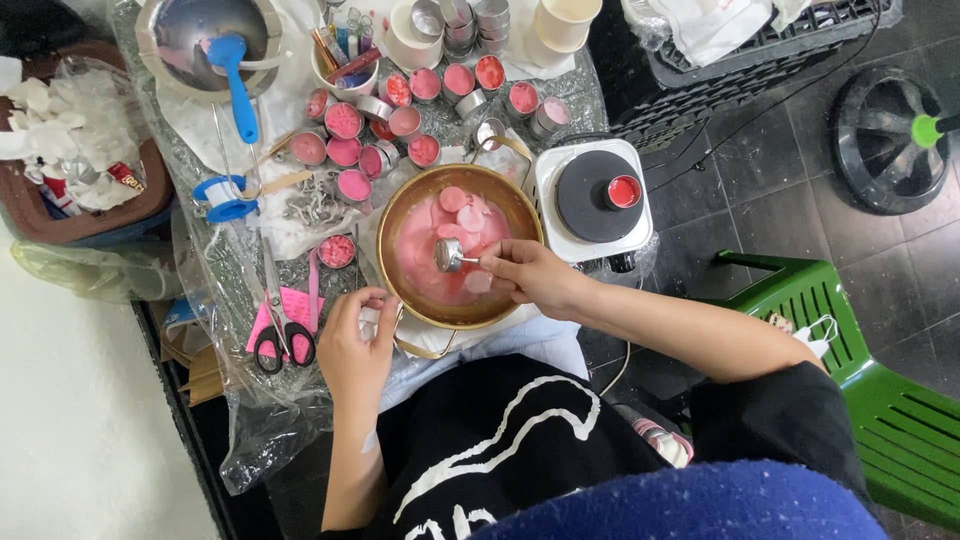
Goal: The recorder is melting wax, adding pink pigment and scent, then pouring it into small metal containers to make scented candles.
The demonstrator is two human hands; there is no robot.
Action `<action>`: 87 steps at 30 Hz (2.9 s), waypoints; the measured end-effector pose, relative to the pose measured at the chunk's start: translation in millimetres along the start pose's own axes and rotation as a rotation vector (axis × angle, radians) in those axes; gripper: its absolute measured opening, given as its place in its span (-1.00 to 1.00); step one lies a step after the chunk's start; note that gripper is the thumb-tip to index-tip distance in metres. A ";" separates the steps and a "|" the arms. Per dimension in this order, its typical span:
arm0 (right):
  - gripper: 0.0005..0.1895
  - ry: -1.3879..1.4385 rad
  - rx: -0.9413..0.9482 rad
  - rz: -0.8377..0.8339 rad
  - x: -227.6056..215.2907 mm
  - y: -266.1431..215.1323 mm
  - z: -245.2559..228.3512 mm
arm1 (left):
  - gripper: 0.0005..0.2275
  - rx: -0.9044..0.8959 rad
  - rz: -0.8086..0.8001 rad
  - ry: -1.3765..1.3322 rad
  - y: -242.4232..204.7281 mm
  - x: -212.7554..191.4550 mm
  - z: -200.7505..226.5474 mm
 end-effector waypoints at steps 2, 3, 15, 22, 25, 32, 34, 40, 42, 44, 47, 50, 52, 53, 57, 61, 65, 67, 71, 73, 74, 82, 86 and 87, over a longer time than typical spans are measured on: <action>-0.83 0.042 0.023 -0.047 0.1 2.7 -0.9 | -0.84 -0.001 0.002 -0.004 0.4 0.4 -0.3; -0.83 0.086 0.048 -0.094 1.0 3.5 0.0 | -0.84 -0.005 0.001 -0.006 -0.1 0.2 -0.4; -0.80 0.190 0.014 -0.173 5.1 -8.2 -13.2 | -0.85 -0.013 0.003 -0.002 1.0 -3.8 3.1; -0.79 0.277 0.016 -0.199 4.6 -22.5 -18.6 | -0.83 0.007 -0.021 -0.019 1.9 2.9 -0.4; -0.78 0.322 0.057 -0.206 3.3 -23.0 -18.7 | -0.82 0.036 -0.004 0.005 3.6 3.5 0.5; -0.85 0.318 -0.043 -0.249 1.7 -21.0 -18.0 | -0.82 -0.015 -0.012 -0.019 4.5 5.3 -1.8; -0.82 0.291 -0.088 -0.230 2.5 -22.0 -14.2 | -0.83 -0.027 -0.031 -0.020 4.0 6.1 -2.5; -0.83 0.309 -0.103 -0.351 4.0 -27.2 -18.6 | -0.83 -0.010 -0.006 -0.052 3.5 10.3 -6.3; -0.86 0.360 0.058 -0.252 8.9 -25.7 -16.9 | -0.83 -0.014 -0.021 -0.056 5.3 8.8 -6.5; -0.85 0.301 -0.086 -0.253 2.5 -26.4 -27.0 | -0.83 -0.014 -0.025 -0.057 6.0 8.8 -7.7; -0.84 0.237 -0.102 -0.187 1.8 -22.6 -25.6 | -0.83 -0.025 -0.029 -0.071 4.7 9.8 -6.9; -0.83 0.246 -0.009 -0.148 2.7 -23.3 -26.0 | -0.83 -0.033 -0.036 -0.086 5.8 10.3 -11.8; -0.82 0.245 -0.030 -0.176 2.6 -25.2 -28.9 | -0.83 -0.044 -0.031 -0.094 4.6 13.5 -12.9; -0.85 0.248 0.049 -0.162 5.2 -23.1 -24.6 | -0.83 -0.040 -0.035 -0.086 4.8 12.6 -13.1; -0.81 0.244 0.002 -0.159 0.8 -21.1 -23.4 | -0.83 -0.067 -0.065 -0.088 7.2 9.9 -12.9; -0.84 0.169 0.135 -0.093 1.2 -17.4 -20.6 | -0.83 -0.058 -0.062 -0.087 8.4 9.9 -14.3; -0.84 -0.166 -0.145 0.012 -0.6 -41.2 -63.0 | -0.83 -0.094 -0.086 -0.115 10.6 9.4 -13.8; -0.85 -0.263 -0.244 0.065 3.3 -55.6 -88.3 | -0.83 -0.111 -0.091 -0.124 11.9 8.8 -13.7; -0.90 -0.776 -0.617 0.281 1.6 -66.3 -130.0 | -0.83 -0.053 -0.080 -0.128 14.9 9.6 -15.5; -0.90 -0.905 -0.677 0.363 -3.4 -63.6 -149.4 | -0.83 -0.043 -0.079 -0.129 16.3 9.5 -15.7; -0.91 -0.963 -0.726 0.449 -7.5 -61.4 -159.7 | -0.83 -0.044 -0.080 -0.134 16.8 9.7 -16.1; -0.89 -1.355 -0.824 0.987 -68.4 2.4 -212.8 | -0.83 -0.053 -0.104 -0.150 19.4 13.2 -22.5; -0.91 -1.628 -0.862 1.033 -89.7 37.7 -209.1 | -0.82 -0.048 -0.107 -0.130 19.7 12.7 -22.6; -0.88 -1.710 -0.844 1.039 -92.3 44.4 -208.5 | -0.82 -0.034 -0.102 -0.128 19.6 12.5 -22.0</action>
Point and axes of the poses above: each hand's wrist, its own y-axis towards the middle knuckle, its own x-axis out of the palm, z = x × y, the point moved 2 cm from there along y, towards the middle knuckle, and after that the axes turned 10 degrees about x, right-handed, at the moved point
